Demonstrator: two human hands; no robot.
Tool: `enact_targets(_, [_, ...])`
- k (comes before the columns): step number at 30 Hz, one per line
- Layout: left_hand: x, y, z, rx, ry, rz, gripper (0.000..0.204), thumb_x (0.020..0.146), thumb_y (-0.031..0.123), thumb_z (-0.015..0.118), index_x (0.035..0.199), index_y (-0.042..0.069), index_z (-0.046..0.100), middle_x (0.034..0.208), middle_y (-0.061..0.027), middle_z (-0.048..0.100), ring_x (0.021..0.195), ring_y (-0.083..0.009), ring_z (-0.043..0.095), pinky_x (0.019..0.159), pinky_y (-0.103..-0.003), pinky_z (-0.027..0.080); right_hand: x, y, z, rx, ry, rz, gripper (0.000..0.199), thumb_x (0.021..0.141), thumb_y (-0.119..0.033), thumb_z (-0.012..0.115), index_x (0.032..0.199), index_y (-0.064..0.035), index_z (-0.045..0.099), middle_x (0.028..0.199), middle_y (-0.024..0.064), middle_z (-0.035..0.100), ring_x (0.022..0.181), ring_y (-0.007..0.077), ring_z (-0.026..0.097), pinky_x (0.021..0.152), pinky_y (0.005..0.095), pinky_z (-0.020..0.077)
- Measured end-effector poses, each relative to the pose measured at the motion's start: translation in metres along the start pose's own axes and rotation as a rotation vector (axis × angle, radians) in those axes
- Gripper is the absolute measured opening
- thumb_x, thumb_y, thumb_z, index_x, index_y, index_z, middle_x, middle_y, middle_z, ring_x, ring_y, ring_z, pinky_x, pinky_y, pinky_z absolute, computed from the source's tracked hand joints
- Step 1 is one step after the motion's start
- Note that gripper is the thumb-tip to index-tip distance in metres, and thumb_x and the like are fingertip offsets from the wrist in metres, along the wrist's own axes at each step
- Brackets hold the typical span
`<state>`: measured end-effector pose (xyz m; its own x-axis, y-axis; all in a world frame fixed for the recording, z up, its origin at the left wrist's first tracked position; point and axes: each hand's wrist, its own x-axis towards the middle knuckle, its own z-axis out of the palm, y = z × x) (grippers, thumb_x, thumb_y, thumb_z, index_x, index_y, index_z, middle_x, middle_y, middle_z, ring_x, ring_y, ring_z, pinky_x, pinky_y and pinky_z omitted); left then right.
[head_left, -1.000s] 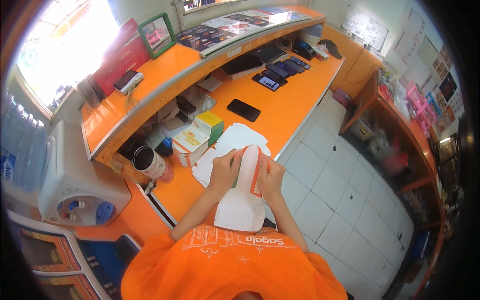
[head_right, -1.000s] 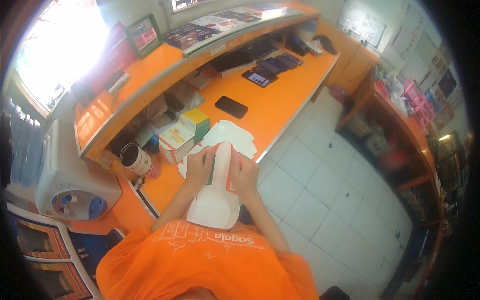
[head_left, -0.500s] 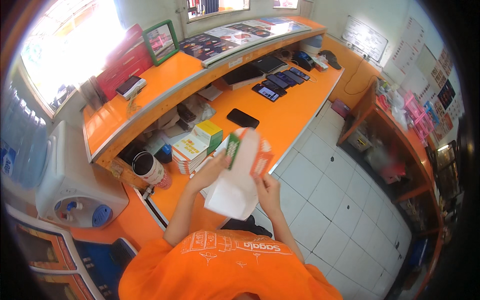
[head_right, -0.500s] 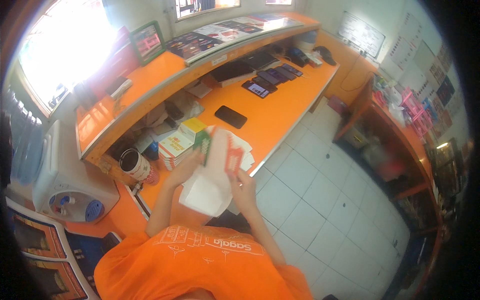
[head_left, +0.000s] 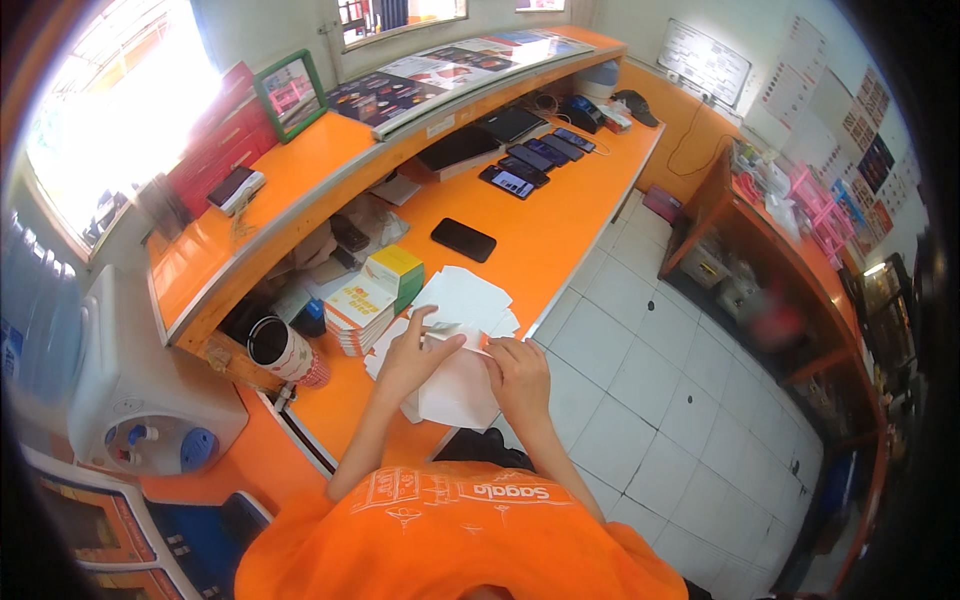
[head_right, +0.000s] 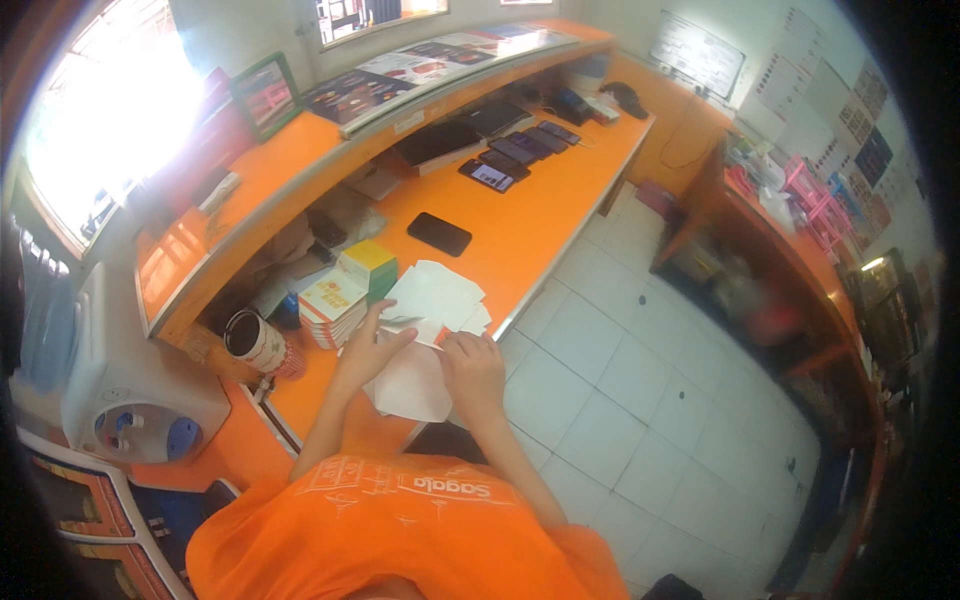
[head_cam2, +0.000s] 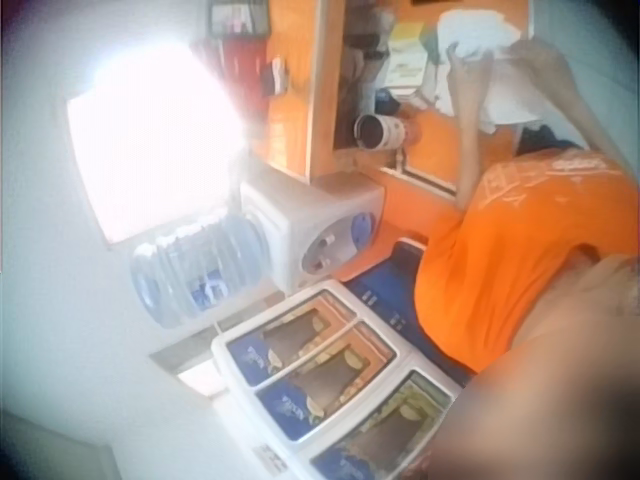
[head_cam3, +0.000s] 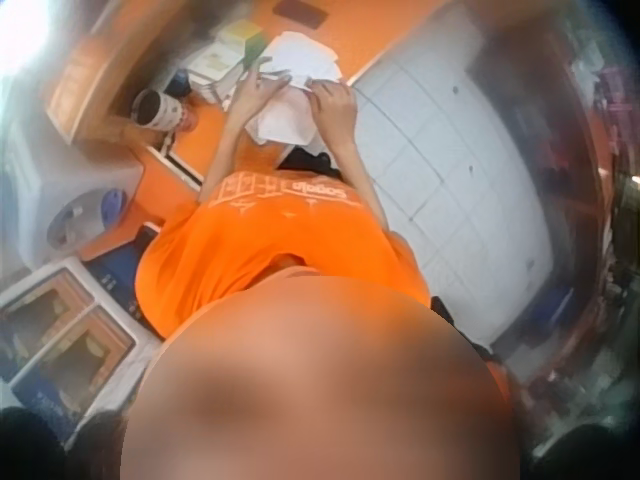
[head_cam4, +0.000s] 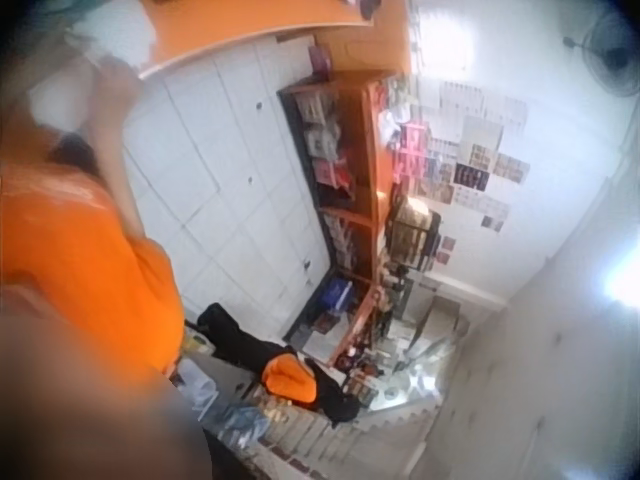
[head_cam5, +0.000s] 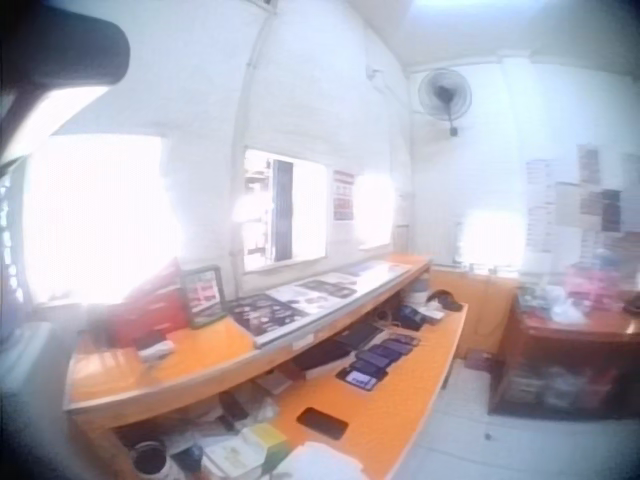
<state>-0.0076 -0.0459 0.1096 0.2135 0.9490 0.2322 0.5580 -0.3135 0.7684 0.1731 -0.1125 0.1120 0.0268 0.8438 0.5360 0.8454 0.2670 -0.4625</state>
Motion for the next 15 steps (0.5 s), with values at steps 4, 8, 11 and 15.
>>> enact_targets(4, [0.006, -0.005, -0.013, 0.127, -0.092, 0.349, 0.041, 0.087, 0.03, 0.066, 0.12, 0.008, 0.058, 0.092, -0.0224, 0.068, 0.091, -0.0313, 0.068, 0.078, -0.038, 0.05, -0.004, 0.0, -0.003, 0.186, 0.076, 0.057, 0.016, 0.082, -0.013, 0.069, 0.095, -0.0065, 0.066, 0.085, 0.0096, 0.068, 0.08, 0.0297, 0.066, 0.081, 0.0418, 0.051])
enact_targets(8, [0.004, -0.006, -0.02, -0.13, -0.301, -0.055, 0.037, 0.088, 0.028, 0.065, 0.117, 0.006, 0.059, 0.097, -0.0226, 0.066, 0.087, -0.029, 0.068, 0.076, -0.037, 0.049, 0.002, -0.011, -0.01, 0.532, 0.017, 0.272, 0.017, 0.091, -0.017, 0.061, 0.101, -0.0036, 0.061, 0.08, 0.013, 0.066, 0.074, 0.0311, 0.066, 0.07, 0.0377, 0.0519])
enact_targets(11, [0.002, 0.002, -0.018, -0.231, -0.182, -0.061, 0.054, 0.084, 0.034, 0.069, 0.128, 0.007, 0.053, 0.11, -0.0226, 0.062, 0.099, -0.029, 0.065, 0.085, -0.038, 0.048, 0.009, -0.006, -0.017, 0.527, -0.239, 0.491, 0.024, 0.097, -0.021, 0.053, 0.112, -0.0031, 0.054, 0.078, 0.0164, 0.066, 0.073, 0.031, 0.067, 0.068, 0.0386, 0.0505])
enact_targets(15, [-0.002, 0.018, -0.024, -0.716, -0.4, 0.112, 0.118, 0.064, 0.048, 0.084, 0.153, 0.009, 0.017, 0.145, -0.0217, 0.036, 0.135, -0.0341, 0.039, 0.108, -0.044, 0.035, 0.011, 0.001, -0.015, 0.543, -0.114, 0.7, 0.031, 0.1, -0.029, 0.046, 0.121, -0.0059, 0.046, 0.086, 0.0218, 0.065, 0.08, 0.0322, 0.066, 0.075, 0.04, 0.049])
